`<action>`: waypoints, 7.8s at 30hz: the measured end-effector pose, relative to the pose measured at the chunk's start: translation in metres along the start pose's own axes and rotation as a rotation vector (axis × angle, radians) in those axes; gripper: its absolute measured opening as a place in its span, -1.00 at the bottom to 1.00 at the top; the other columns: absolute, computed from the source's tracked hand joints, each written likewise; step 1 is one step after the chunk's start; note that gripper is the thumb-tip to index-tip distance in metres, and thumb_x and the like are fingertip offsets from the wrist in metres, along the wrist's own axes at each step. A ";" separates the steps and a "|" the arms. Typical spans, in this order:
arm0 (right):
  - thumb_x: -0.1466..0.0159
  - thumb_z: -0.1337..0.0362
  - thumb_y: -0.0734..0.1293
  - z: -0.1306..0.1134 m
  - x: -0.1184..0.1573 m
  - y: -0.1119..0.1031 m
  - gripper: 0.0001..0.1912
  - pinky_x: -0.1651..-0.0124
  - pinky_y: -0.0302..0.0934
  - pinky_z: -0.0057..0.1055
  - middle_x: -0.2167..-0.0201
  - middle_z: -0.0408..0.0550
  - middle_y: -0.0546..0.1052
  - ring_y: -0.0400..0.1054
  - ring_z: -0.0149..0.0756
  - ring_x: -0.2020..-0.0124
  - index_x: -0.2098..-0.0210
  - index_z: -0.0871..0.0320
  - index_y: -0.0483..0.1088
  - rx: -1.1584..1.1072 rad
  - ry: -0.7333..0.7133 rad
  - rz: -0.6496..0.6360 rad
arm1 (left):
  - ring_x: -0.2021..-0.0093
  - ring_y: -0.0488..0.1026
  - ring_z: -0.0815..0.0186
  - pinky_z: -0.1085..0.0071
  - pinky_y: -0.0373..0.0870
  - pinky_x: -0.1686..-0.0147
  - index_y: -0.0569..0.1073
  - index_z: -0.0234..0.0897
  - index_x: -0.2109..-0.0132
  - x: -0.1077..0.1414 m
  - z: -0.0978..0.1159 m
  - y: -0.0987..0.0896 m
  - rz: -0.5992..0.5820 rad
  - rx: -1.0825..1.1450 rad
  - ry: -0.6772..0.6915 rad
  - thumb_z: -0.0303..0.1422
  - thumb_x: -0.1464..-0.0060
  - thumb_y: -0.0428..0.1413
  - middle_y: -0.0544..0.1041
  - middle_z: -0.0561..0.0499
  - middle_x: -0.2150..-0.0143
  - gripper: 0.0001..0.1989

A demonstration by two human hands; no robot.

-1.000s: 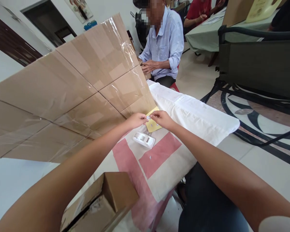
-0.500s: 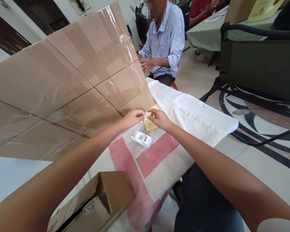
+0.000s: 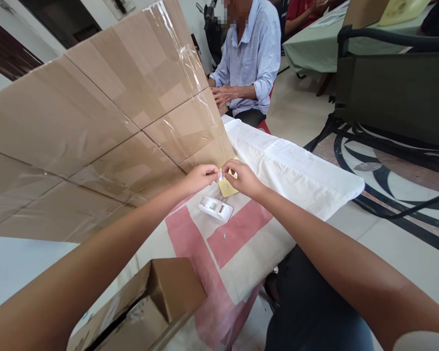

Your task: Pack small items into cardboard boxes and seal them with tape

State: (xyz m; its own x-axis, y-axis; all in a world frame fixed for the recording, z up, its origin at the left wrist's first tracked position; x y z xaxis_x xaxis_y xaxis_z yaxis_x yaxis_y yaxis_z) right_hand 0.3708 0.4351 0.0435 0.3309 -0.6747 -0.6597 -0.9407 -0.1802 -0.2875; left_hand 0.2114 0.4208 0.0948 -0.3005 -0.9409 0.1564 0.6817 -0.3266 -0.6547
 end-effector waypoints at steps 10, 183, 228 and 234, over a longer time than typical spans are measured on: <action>-0.30 0.45 0.21 -0.006 0.001 0.002 -0.86 0.14 0.22 -0.30 0.28 -0.02 0.46 0.35 -0.22 0.22 0.30 0.11 0.35 0.043 -0.052 -0.023 | 0.38 0.36 0.34 0.36 0.30 0.29 0.49 -0.22 0.40 0.000 -0.011 0.000 0.072 0.099 -0.064 -0.20 -0.05 0.17 0.47 0.05 0.44 -0.81; -0.29 0.42 0.29 0.047 0.018 0.004 -0.77 0.22 0.22 -0.44 0.21 -0.01 0.62 0.47 -0.24 0.18 0.34 0.14 0.60 0.530 0.639 -0.332 | 0.25 0.58 0.27 0.42 0.46 0.19 0.55 -0.26 0.35 -0.025 -0.019 0.008 0.354 -0.214 -0.009 -0.39 -0.09 0.16 0.66 -0.01 0.30 -0.91; -0.29 0.13 0.34 0.028 0.011 0.007 -0.70 0.49 0.03 -0.44 0.46 -0.04 0.56 0.16 -0.43 0.55 0.48 0.18 0.44 -0.314 0.702 -0.106 | 0.28 0.49 0.20 0.33 0.15 0.37 0.61 -0.18 0.27 0.004 -0.005 0.028 0.341 -0.620 0.107 -0.27 -0.29 0.03 0.61 -0.04 0.33 -0.72; -0.15 0.19 0.42 0.024 0.012 0.005 -0.79 0.59 -0.17 -0.47 0.46 -0.09 0.52 -0.04 -0.55 0.64 0.45 0.14 0.32 -0.562 0.803 -0.077 | 0.19 0.49 0.13 0.27 0.18 0.29 0.64 -0.15 0.19 0.011 0.010 0.024 0.346 -0.764 0.225 -0.27 -0.32 0.00 0.60 -0.08 0.29 -0.69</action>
State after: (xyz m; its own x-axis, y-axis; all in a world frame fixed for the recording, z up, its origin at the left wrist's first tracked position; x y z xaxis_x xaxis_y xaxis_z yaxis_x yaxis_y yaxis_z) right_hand 0.3719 0.4437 0.0172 0.4389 -0.8954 0.0747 -0.8864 -0.4178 0.1995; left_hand 0.2314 0.4020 0.0885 -0.3390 -0.9097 -0.2400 0.1486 0.2001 -0.9684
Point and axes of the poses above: each hand's wrist, its own x-axis away from the middle knuckle, its own y-axis out of the palm, z = x × y, the point moved 4 cm from there along -x, towards the middle knuckle
